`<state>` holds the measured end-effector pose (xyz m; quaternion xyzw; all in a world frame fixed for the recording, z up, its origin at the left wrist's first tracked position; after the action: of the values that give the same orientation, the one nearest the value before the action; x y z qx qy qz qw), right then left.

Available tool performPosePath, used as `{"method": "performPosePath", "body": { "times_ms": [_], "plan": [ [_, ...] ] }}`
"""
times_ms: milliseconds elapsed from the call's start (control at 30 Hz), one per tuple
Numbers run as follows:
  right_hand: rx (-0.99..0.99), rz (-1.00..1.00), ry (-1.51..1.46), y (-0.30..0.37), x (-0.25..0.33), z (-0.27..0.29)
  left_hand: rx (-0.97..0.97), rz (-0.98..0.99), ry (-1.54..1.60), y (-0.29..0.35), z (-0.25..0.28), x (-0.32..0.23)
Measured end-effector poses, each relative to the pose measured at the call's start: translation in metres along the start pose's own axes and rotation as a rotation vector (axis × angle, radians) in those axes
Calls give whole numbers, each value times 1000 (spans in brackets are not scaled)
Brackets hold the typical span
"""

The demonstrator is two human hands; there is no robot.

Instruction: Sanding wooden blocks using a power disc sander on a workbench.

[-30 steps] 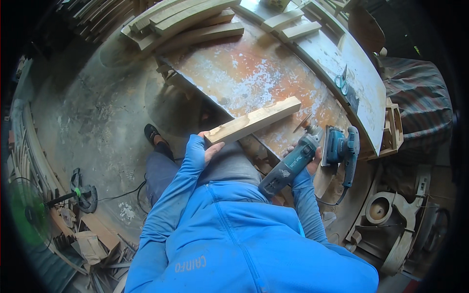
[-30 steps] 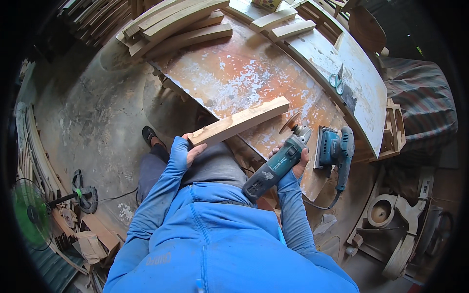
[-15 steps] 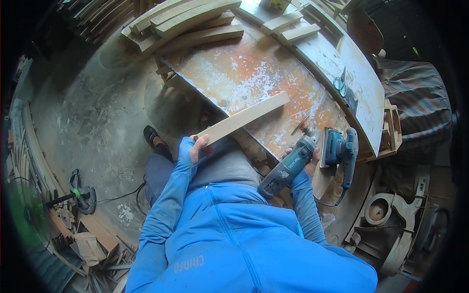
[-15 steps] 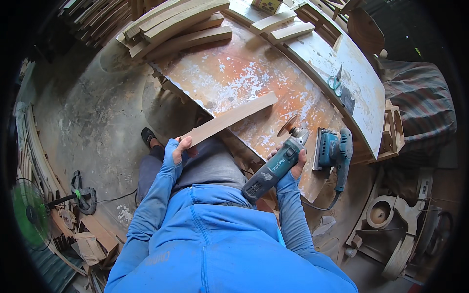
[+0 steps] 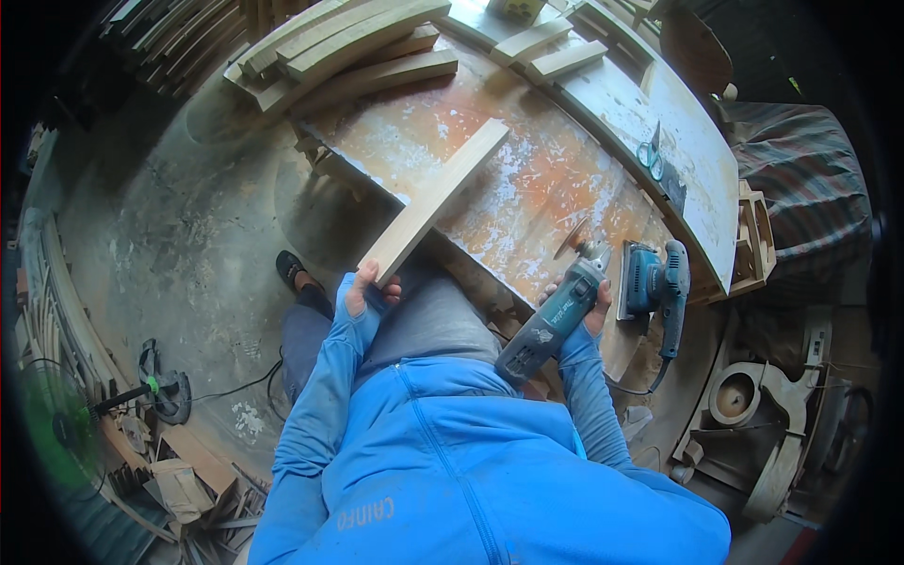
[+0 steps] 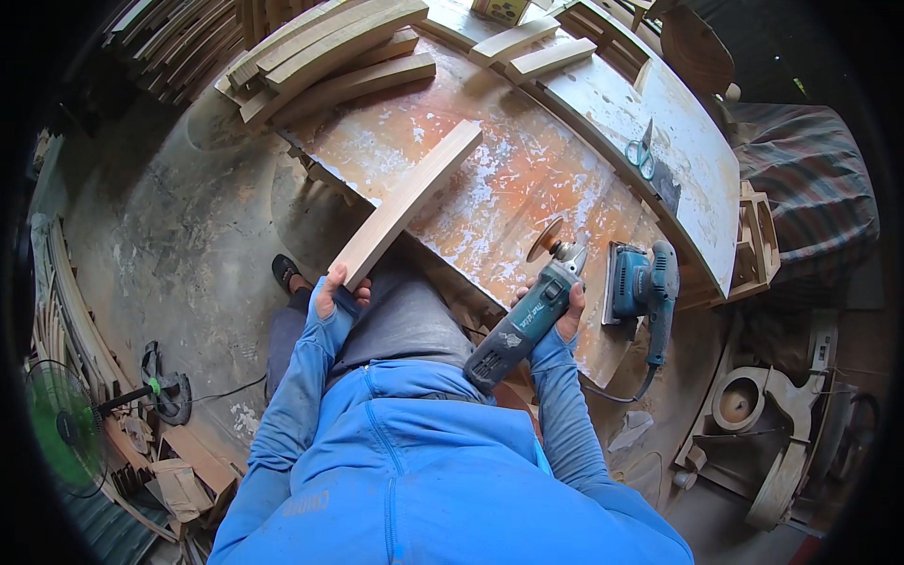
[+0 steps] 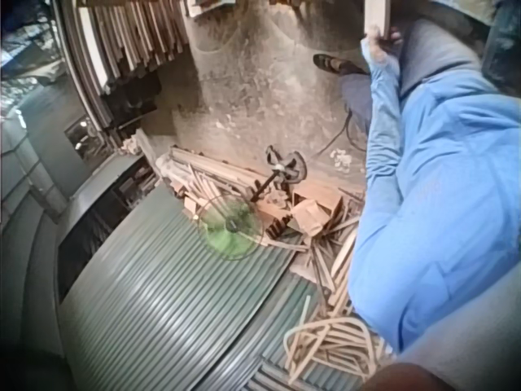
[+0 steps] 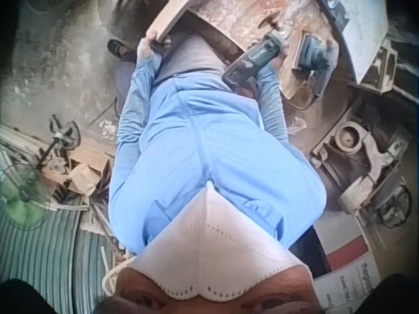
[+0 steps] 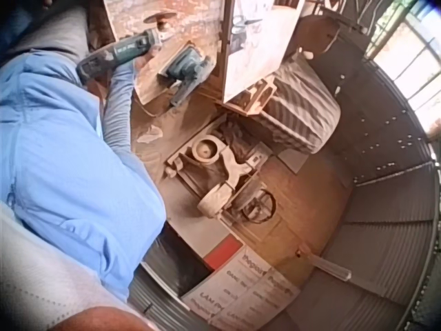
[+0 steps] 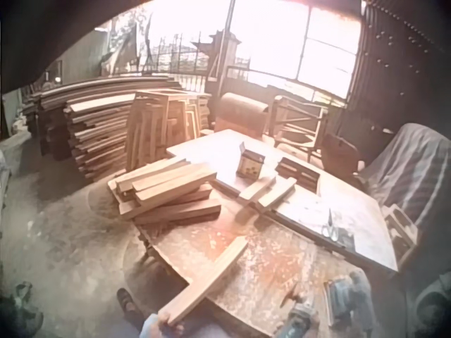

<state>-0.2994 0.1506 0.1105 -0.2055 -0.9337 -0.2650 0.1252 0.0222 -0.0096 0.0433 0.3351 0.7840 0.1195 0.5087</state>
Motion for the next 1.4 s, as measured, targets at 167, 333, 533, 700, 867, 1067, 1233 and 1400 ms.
{"method": "performPosePath", "body": {
  "times_ms": [167, 333, 533, 700, 867, 1067, 1233, 1400],
  "plan": [
    [4, 4, 10, -3, -1, -1, -33, 107, 47, -1, 6, 4],
    [5, 27, 29, 0, -1, -2, 22, 105, 28, 0, 3, 4],
    [15, 27, 25, 2, 0, -5, 74, 6, -151, -5, -2, 14],
    [-31, 18, 205, -3, -1, -21, -62, -652, -759, -17, -11, 9],
    [158, 11, 951, -16, 2, -79, -71, -561, -804, -19, -22, 23],
    [263, 21, 1503, -41, -15, -108, -35, -589, -689, -24, -15, 33],
    [386, -145, 1687, -37, -43, -125, -27, -609, -785, -22, -16, 29],
    [571, -249, 1806, -25, -78, -141, -31, -524, -695, -21, -13, 36]
  ]
}}
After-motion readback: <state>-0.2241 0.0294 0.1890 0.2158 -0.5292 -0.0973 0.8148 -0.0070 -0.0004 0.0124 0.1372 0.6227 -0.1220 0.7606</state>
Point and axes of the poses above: each hand's wrist, its own y-axis away from the middle knuckle, its own z-axis out of the back of the hand, x = y × z, the point moved 3 cm from there along -y, towards the middle knuckle, and after that the axes turned 13 degrees about -y, right-handed, at the moved point
